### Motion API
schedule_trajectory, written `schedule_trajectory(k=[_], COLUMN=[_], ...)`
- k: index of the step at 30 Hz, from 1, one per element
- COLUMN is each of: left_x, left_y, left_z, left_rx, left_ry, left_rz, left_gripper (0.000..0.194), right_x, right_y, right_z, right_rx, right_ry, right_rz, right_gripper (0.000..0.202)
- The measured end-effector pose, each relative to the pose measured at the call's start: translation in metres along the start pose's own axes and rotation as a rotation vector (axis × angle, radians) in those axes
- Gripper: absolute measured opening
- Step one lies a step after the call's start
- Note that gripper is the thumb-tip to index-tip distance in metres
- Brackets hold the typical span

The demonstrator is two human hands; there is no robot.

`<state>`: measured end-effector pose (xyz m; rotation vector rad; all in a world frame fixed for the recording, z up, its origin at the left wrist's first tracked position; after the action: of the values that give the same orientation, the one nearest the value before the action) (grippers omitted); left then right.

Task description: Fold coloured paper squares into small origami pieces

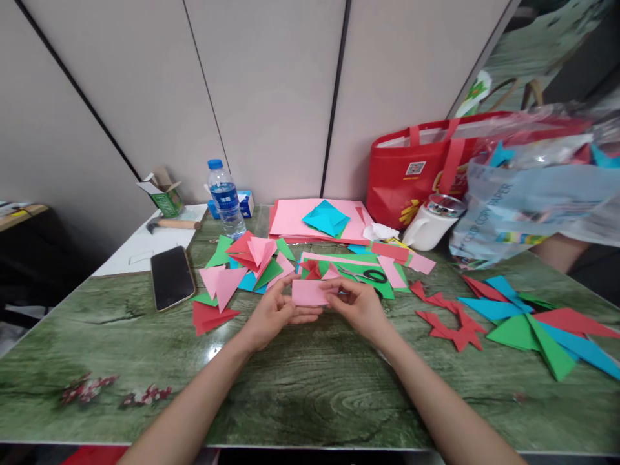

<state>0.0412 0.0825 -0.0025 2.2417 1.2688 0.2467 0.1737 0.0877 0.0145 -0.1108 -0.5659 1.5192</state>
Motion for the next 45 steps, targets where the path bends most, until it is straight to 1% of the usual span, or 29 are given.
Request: schedule_trajectory(k=[4, 6, 8, 9, 10, 11, 12, 14, 16, 18, 21, 23, 25, 28, 30, 34, 36, 39, 41, 42, 45], left_x=[-0.001, 0.000, 0.000, 0.000, 0.000, 0.000, 0.000, 0.000, -0.001, -0.002, -0.003, -0.003, -0.003, -0.003, -0.004, -0.004, -0.005, -0.005, -0.005, -0.005, -0.005], left_y=[0.002, 0.001, -0.001, -0.001, 0.000, 0.001, 0.001, -0.002, -0.010, -0.016, -0.018, -0.015, -0.010, -0.009, -0.010, -0.009, -0.009, -0.012, -0.015, -0.016, -0.015], left_z=[0.000, 0.001, 0.003, 0.005, 0.007, 0.009, 0.009, 0.006, 0.002, -0.002, -0.014, -0.024, -0.028, -0.029, -0.028, -0.024, -0.024, -0.024, -0.023, -0.023, -0.026], left_rx=[-0.024, -0.034, -0.031, -0.029, -0.031, -0.038, -0.049, -0.061, -0.027, 0.070, 0.326, 0.486, 0.569, 0.587, 0.577, 0.550, 0.552, 0.615, 0.664, 0.680, 0.695], left_ry=[-0.015, -0.023, -0.028, -0.036, -0.043, -0.041, -0.029, 0.031, 0.088, 0.105, 0.165, 0.233, 0.272, 0.268, 0.240, 0.187, 0.200, 0.212, 0.206, 0.207, 0.257], left_rz=[0.035, 0.031, 0.002, -0.006, -0.007, -0.005, -0.005, -0.053, -0.141, -0.208, -0.258, -0.255, -0.237, -0.239, -0.249, -0.247, -0.251, -0.277, -0.300, -0.309, -0.312], left_gripper=[0.070, 0.067, 0.058, 0.053, 0.049, 0.048, 0.049, 0.055, 0.061, 0.065, 0.062, 0.057, 0.055, 0.055, 0.058, 0.066, 0.064, 0.055, 0.051, 0.049, 0.050], right_x=[0.001, 0.001, -0.001, -0.002, -0.004, -0.006, -0.008, -0.014, -0.018, -0.020, -0.019, -0.016, -0.014, -0.012, -0.012, -0.010, -0.009, -0.009, -0.009, -0.009, -0.008], right_y=[-0.003, -0.009, -0.017, -0.020, -0.021, -0.019, -0.014, 0.003, 0.014, 0.021, 0.022, 0.021, 0.020, 0.021, 0.022, 0.022, 0.023, 0.025, 0.025, 0.023, 0.019], right_z=[-0.004, -0.006, -0.005, -0.001, 0.004, 0.012, 0.022, 0.041, 0.051, 0.054, 0.050, 0.043, 0.036, 0.026, 0.021, 0.014, 0.011, 0.006, 0.005, 0.007, 0.015], right_rx=[0.045, 0.084, 0.087, 0.065, 0.024, -0.025, -0.075, -0.131, -0.146, -0.148, -0.144, -0.123, -0.070, 0.037, 0.079, 0.102, 0.115, 0.173, 0.170, 0.129, -0.075], right_ry=[0.021, 0.022, 0.009, -0.011, -0.047, -0.099, -0.172, -0.320, -0.382, -0.395, -0.353, -0.294, -0.223, -0.119, -0.065, -0.005, 0.017, 0.063, 0.061, 0.038, -0.073], right_rz=[-0.033, -0.095, -0.185, -0.223, -0.249, -0.249, -0.217, -0.094, -0.010, 0.039, 0.054, 0.047, 0.048, 0.077, 0.092, 0.099, 0.111, 0.125, 0.112, 0.096, 0.045], right_gripper=[0.019, 0.030, 0.042, 0.042, 0.038, 0.029, 0.022, 0.021, 0.024, 0.027, 0.032, 0.032, 0.030, 0.031, 0.033, 0.035, 0.034, 0.030, 0.024, 0.021, 0.014])
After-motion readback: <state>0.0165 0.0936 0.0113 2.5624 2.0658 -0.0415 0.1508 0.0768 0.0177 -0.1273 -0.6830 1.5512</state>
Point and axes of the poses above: each hand's wrist, its own x-axis towards the middle knuckle, its own y-axis out of the palm, z = x × y, the point moved 9 cm from there along x, towards the middle knuckle, and after that the axes turned 10 degrees about -x, right-handed, at the moved point
